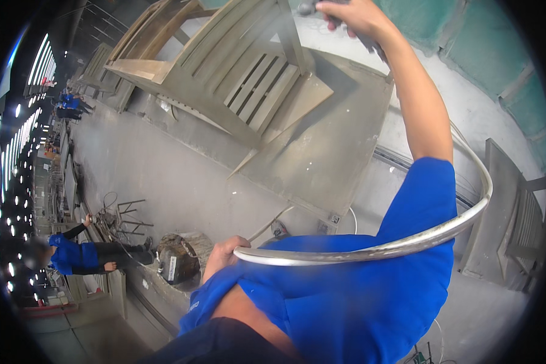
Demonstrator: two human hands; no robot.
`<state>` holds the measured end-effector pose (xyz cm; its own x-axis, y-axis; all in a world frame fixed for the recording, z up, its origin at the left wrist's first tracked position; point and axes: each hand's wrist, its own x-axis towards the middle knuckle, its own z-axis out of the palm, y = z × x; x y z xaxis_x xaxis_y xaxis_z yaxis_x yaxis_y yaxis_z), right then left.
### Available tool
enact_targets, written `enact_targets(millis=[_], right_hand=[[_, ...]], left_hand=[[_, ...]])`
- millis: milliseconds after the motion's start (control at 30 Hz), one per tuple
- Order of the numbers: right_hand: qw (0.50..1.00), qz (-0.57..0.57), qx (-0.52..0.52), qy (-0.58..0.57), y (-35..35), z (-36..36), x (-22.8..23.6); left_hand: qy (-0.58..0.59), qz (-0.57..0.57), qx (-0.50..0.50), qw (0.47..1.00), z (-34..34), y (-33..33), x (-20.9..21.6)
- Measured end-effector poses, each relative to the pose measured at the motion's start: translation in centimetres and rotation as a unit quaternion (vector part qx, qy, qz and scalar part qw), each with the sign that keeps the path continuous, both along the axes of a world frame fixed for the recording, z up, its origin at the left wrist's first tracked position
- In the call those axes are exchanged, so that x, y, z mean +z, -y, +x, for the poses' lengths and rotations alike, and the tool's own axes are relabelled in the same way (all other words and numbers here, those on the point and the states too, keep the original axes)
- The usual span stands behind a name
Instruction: The person uses a spray gun to apply a light-colored coating to a wooden furniture frame. They move around the frame to cover multiple sides and sections, including the slats and frame edges.
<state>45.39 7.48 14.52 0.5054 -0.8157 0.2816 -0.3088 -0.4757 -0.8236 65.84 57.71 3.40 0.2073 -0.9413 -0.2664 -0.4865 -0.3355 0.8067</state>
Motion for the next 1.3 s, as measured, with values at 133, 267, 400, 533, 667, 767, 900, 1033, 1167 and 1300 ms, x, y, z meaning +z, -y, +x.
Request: enact_targets(millis=[133,267,400,533,667,767,900,1033,1167,1300], right_hand=[[0.982,0.139,0.125,0.014,-3.2,-1.6,-5.0],[0.998,0.047,-0.041,0.019,0.9,0.9,-7.3],[0.986,0.022,-0.113,0.123,5.4,0.9,-9.0],[0.976,0.063,-0.131,0.161,5.6,0.4,-14.0],[0.922,0.171,-0.182,0.297,7.9,2.5,-19.9],[0.869,0.280,-0.243,0.329,9.8,4.2,-26.2],[0.795,0.390,-0.341,0.315,11.7,5.7,-35.9],[0.790,0.400,-0.396,0.241,11.2,5.4,-40.9],[0.826,0.387,-0.286,0.293,8.0,6.1,-39.9],[0.825,0.306,-0.237,0.412,5.2,9.5,-37.3]], left_hand=[[0.008,0.018,0.006,1.000,0.0,0.5,0.1],[0.023,0.005,-0.012,1.000,-0.1,0.8,0.3],[0.051,-0.010,-0.012,0.999,-0.5,0.0,0.3],[0.064,0.009,0.028,0.997,-1.0,-0.9,0.0],[0.039,0.029,0.041,0.998,-1.8,-0.8,-0.3],[0.066,0.095,0.055,0.992,-2.5,-0.4,-0.1],[0.052,0.165,0.095,0.980,-3.2,0.1,0.1],[0.060,0.200,0.106,0.972,-3.4,0.3,-0.2],[-0.006,0.237,0.151,0.960,-3.1,0.8,-1.4],[0.064,0.157,0.047,0.984,-1.9,2.2,-2.5]])
